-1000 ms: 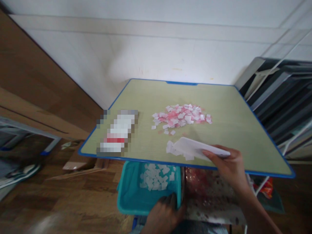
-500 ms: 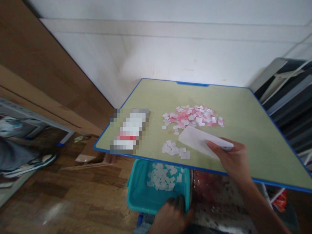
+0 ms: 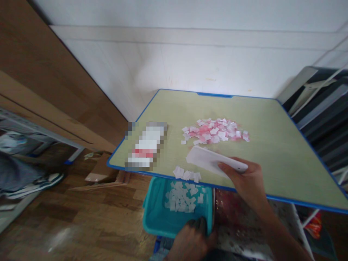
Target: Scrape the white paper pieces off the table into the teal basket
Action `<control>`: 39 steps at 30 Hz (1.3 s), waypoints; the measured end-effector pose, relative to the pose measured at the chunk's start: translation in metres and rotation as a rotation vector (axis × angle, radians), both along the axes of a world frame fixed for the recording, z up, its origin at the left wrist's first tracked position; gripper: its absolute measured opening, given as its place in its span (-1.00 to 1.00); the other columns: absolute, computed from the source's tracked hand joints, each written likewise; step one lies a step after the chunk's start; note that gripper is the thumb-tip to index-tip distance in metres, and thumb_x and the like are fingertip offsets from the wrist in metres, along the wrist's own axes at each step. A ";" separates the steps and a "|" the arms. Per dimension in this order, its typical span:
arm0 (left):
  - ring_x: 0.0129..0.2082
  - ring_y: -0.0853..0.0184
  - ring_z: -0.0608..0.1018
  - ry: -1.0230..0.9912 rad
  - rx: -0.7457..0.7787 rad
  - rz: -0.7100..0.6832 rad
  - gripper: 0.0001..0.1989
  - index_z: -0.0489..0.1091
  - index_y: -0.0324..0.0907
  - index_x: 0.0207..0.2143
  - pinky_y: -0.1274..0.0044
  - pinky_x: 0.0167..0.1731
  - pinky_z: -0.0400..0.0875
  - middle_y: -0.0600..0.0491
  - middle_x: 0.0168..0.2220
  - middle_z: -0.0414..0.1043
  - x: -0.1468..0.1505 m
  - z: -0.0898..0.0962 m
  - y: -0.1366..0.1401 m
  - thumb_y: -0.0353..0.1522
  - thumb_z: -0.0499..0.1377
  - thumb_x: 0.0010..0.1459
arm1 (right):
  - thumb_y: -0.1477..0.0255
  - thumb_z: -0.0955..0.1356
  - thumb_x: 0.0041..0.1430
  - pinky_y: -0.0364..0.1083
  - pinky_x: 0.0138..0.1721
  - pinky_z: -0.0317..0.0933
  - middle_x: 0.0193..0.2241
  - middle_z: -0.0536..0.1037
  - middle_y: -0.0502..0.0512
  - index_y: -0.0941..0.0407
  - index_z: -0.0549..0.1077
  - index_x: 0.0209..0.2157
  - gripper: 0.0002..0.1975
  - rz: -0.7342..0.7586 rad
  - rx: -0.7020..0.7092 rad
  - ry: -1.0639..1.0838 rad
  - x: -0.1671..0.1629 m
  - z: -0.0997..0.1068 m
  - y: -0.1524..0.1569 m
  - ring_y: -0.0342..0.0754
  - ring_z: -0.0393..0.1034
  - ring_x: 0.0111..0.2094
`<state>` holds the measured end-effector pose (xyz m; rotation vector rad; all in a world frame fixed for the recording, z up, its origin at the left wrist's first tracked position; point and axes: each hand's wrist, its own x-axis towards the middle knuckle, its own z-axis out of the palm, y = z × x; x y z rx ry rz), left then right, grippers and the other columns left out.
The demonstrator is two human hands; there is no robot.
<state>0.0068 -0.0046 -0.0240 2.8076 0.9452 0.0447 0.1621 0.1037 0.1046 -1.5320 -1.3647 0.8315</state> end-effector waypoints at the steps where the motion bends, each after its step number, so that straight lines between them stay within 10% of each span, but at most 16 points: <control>1: -0.54 0.25 0.42 0.005 0.000 -0.002 -0.66 0.15 -0.15 -0.05 0.50 -0.63 0.28 0.03 -0.44 0.35 0.000 0.000 0.000 -0.38 0.08 0.10 | 0.33 0.36 -0.11 -0.25 -0.72 0.03 -0.72 0.40 -0.05 0.16 0.53 -0.54 -0.82 -0.027 0.005 0.003 0.002 0.000 0.001 -0.23 0.16 -0.70; 9: -0.51 0.24 0.43 -0.003 0.001 -0.014 -0.67 0.13 -0.17 -0.04 0.49 -0.60 0.29 0.03 -0.47 0.35 0.000 0.000 0.000 -0.39 0.05 0.12 | 0.35 0.35 -0.08 -0.25 -0.69 0.09 -0.71 0.45 -0.04 0.13 0.54 -0.55 -0.84 0.184 -0.019 -0.024 0.000 0.000 -0.010 -0.20 0.23 -0.69; 15: -0.54 0.26 0.42 0.004 0.018 0.004 -0.68 0.16 -0.15 -0.06 0.51 -0.63 0.26 0.04 -0.47 0.34 0.001 0.002 0.000 -0.38 0.07 0.11 | 0.31 0.35 -0.09 -0.26 -0.72 0.03 -0.69 0.43 -0.03 0.16 0.54 -0.51 -0.80 0.011 0.058 -0.017 0.004 -0.006 0.004 -0.23 0.18 -0.69; 39: -0.57 0.28 0.40 -0.015 0.046 0.000 -0.63 0.10 -0.17 0.00 0.52 -0.65 0.24 0.05 -0.46 0.35 -0.001 0.001 0.001 -0.38 0.05 0.12 | 0.29 0.34 -0.08 -0.24 -0.68 0.04 -0.69 0.41 -0.01 0.19 0.54 -0.50 -0.75 0.137 -0.064 0.030 -0.004 -0.011 0.005 -0.23 0.16 -0.66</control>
